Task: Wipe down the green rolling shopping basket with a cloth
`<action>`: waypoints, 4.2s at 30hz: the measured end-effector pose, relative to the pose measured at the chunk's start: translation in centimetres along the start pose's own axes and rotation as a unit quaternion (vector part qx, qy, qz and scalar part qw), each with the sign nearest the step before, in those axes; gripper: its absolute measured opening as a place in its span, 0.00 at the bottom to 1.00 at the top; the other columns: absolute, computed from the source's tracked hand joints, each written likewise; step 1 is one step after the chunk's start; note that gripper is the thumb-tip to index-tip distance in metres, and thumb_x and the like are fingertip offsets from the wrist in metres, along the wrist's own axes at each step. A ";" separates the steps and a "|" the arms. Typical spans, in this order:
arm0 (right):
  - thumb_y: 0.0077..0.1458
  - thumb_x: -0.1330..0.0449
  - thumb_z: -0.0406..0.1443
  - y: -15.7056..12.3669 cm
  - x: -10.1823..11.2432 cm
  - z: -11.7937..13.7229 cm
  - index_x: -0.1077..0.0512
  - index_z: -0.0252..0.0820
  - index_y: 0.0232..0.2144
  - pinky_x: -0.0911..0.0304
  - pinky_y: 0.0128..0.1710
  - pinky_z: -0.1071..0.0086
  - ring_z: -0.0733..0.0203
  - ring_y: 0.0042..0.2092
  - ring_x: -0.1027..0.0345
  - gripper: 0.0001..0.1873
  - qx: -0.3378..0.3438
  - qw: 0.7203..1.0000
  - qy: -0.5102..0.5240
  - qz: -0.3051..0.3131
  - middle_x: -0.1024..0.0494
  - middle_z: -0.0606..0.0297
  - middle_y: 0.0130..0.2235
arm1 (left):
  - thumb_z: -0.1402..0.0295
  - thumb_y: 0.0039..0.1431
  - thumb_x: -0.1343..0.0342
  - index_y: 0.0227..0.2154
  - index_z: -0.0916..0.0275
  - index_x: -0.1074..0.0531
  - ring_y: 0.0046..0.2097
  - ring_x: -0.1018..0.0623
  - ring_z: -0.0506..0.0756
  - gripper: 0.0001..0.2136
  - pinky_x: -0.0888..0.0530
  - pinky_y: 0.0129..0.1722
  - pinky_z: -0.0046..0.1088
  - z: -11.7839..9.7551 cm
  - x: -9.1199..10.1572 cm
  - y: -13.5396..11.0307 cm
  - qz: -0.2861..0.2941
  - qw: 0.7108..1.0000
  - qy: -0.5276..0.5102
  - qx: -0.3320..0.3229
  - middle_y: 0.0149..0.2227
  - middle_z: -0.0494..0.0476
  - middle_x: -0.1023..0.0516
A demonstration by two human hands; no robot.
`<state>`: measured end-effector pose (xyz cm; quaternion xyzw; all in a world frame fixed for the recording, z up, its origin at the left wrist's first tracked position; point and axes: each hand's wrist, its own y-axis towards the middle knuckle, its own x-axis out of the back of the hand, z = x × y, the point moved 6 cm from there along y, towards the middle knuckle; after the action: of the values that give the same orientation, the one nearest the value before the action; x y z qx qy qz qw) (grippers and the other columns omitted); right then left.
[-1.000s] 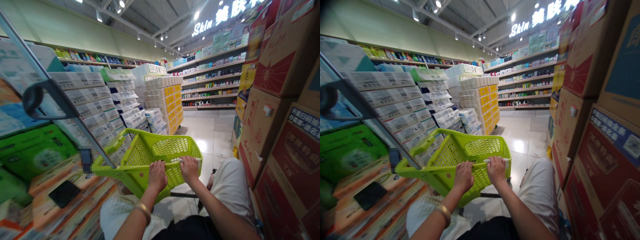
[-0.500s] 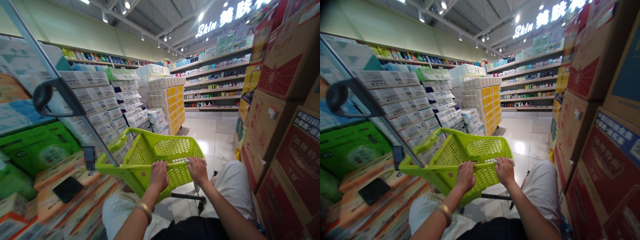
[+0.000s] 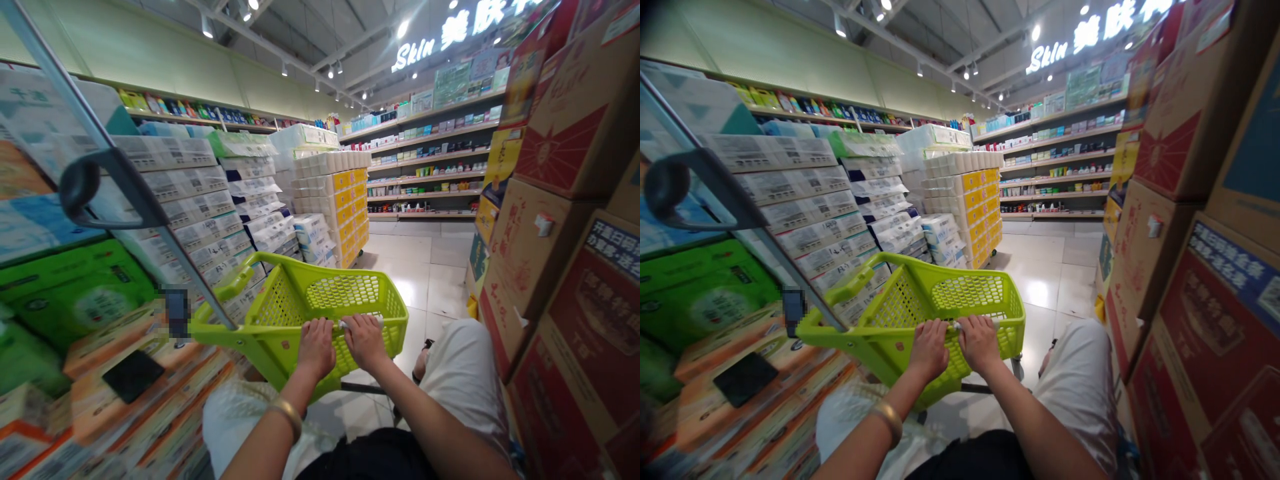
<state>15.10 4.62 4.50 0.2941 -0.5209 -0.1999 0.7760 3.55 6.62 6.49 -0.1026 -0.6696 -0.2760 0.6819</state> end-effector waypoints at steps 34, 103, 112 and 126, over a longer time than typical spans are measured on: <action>0.56 0.48 0.33 -0.2 0.7 -3.4 0.28 0.44 0.34 0.53 0.43 0.64 0.57 0.38 0.38 0.08 -0.117 0.992 -0.046 -0.012 0.27 0.64 0.33 | 0.71 0.48 0.47 0.44 0.62 0.36 0.50 0.35 0.61 0.17 0.45 0.55 0.41 -0.1 -0.1 0.4 0.006 1.000 0.008 0.016 0.44 0.61 0.31; 0.59 0.49 0.33 -1.9 1.3 -2.9 0.30 0.46 0.45 0.51 0.49 0.64 0.57 0.43 0.38 0.14 -0.012 0.999 -0.003 -0.034 0.27 0.63 0.40 | 0.72 0.50 0.48 0.47 0.61 0.36 0.51 0.36 0.61 0.18 0.45 0.56 0.40 0.4 0.0 0.1 0.003 1.000 0.000 -0.001 0.47 0.61 0.31; 0.58 0.51 0.32 -2.5 1.7 -5.9 0.29 0.43 0.40 0.52 0.50 0.62 0.56 0.43 0.38 0.13 -0.138 0.987 -0.015 -0.086 0.27 0.61 0.37 | 0.71 0.49 0.48 0.45 0.61 0.36 0.50 0.35 0.61 0.18 0.45 0.56 0.41 0.2 0.0 0.3 -0.001 1.000 0.002 0.010 0.45 0.61 0.31; 0.59 0.51 0.33 -2.9 2.6 -7.7 0.29 0.43 0.42 0.51 0.49 0.64 0.57 0.42 0.38 0.13 -0.076 0.995 -0.029 -0.062 0.27 0.62 0.38 | 0.71 0.48 0.48 0.46 0.60 0.36 0.51 0.35 0.62 0.18 0.45 0.56 0.42 0.6 -0.2 0.3 -0.001 1.000 -0.005 0.002 0.45 0.61 0.31</action>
<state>23.17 2.78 2.21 0.2595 -0.5076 -0.2950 0.7668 3.19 7.22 6.41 -0.1018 -0.6741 -0.2744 0.6782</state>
